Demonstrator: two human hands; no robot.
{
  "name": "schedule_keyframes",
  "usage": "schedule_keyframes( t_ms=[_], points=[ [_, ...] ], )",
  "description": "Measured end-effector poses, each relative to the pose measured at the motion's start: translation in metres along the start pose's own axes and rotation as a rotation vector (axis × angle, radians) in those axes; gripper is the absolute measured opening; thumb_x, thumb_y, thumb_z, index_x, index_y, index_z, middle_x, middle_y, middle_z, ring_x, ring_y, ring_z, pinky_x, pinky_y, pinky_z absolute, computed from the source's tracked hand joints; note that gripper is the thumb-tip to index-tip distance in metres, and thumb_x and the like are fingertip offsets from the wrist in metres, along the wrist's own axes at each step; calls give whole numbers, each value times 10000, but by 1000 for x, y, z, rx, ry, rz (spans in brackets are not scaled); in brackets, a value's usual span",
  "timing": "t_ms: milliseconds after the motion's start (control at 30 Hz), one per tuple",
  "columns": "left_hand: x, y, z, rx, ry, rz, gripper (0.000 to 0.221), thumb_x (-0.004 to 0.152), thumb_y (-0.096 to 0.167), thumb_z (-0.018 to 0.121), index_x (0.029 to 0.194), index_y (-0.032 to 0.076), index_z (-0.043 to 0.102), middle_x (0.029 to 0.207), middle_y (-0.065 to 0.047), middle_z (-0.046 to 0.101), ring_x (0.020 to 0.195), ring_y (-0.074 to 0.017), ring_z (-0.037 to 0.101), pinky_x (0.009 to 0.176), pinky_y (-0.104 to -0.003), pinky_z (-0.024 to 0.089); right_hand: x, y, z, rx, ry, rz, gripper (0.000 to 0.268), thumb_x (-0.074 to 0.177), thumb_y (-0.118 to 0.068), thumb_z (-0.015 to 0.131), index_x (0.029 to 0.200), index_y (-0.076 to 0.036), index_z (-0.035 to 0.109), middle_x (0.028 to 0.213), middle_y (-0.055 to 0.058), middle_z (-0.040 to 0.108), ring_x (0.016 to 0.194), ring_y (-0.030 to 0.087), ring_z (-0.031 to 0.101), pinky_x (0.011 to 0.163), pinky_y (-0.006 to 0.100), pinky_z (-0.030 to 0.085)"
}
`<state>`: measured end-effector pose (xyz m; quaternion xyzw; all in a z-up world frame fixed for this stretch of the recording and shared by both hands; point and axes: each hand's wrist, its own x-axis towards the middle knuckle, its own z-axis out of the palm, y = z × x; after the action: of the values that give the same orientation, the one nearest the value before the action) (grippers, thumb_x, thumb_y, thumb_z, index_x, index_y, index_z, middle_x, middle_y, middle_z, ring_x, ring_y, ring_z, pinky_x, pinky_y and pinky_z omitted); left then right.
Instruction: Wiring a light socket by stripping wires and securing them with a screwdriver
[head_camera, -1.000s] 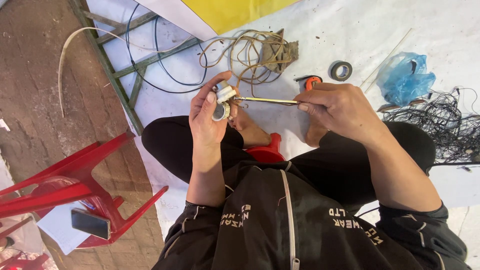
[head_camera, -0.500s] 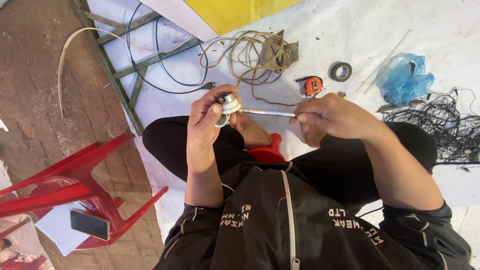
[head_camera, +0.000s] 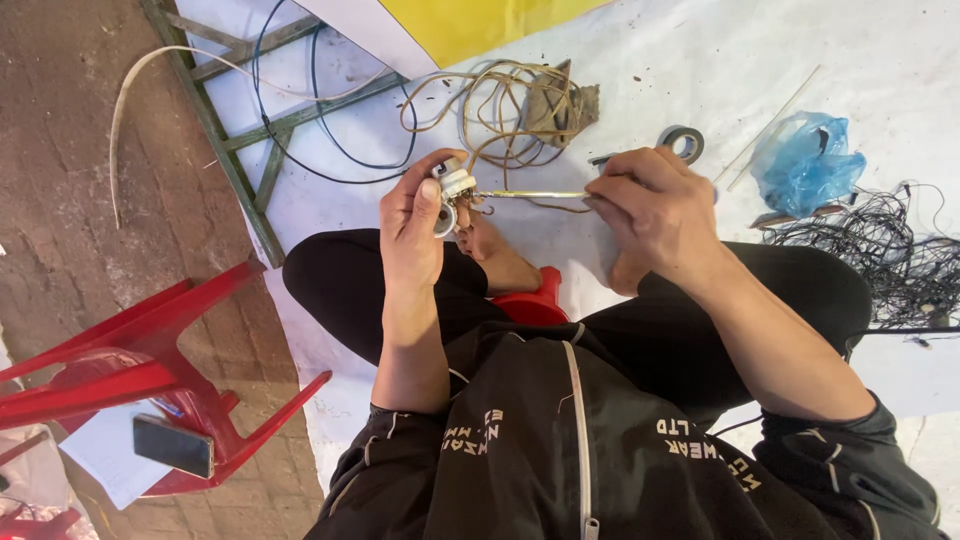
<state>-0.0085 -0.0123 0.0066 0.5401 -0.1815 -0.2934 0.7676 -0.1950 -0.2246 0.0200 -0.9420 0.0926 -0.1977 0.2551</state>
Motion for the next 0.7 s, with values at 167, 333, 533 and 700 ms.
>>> schedule_keyframes(
  t_ms=[167,333,533,700],
  points=[
    [-1,-3,-4,14,3,-4,472,1034,351,566,1246,-64,647,770,-183,674,602,-164,675,515,-233,515,9,-14,-6,62,36,-18,68,962,-108,756,913,-138,719,1067,48,715,794,265,699,712,364,555],
    [-5,2,5,18,-12,-20,483,1018,359,582,1223,-74,651,750,-181,659,573,-176,666,487,-238,505,11,-8,-6,-48,122,-41,144,916,-96,833,845,-122,711,1053,37,730,767,246,688,721,348,505],
    [-4,-1,8,-26,26,-4,467,1052,351,554,1319,-29,607,885,-221,701,644,-166,648,563,-244,505,2,3,-1,-53,86,93,110,944,-105,839,962,-119,731,1085,76,624,754,283,644,687,404,523],
    [-7,-16,24,-274,-2,-47,457,999,356,662,1311,33,573,998,-217,720,707,-168,684,596,-227,505,16,-8,0,615,-181,348,304,1033,20,483,1264,-7,679,1136,252,694,1081,467,661,946,537,491]
  ],
)
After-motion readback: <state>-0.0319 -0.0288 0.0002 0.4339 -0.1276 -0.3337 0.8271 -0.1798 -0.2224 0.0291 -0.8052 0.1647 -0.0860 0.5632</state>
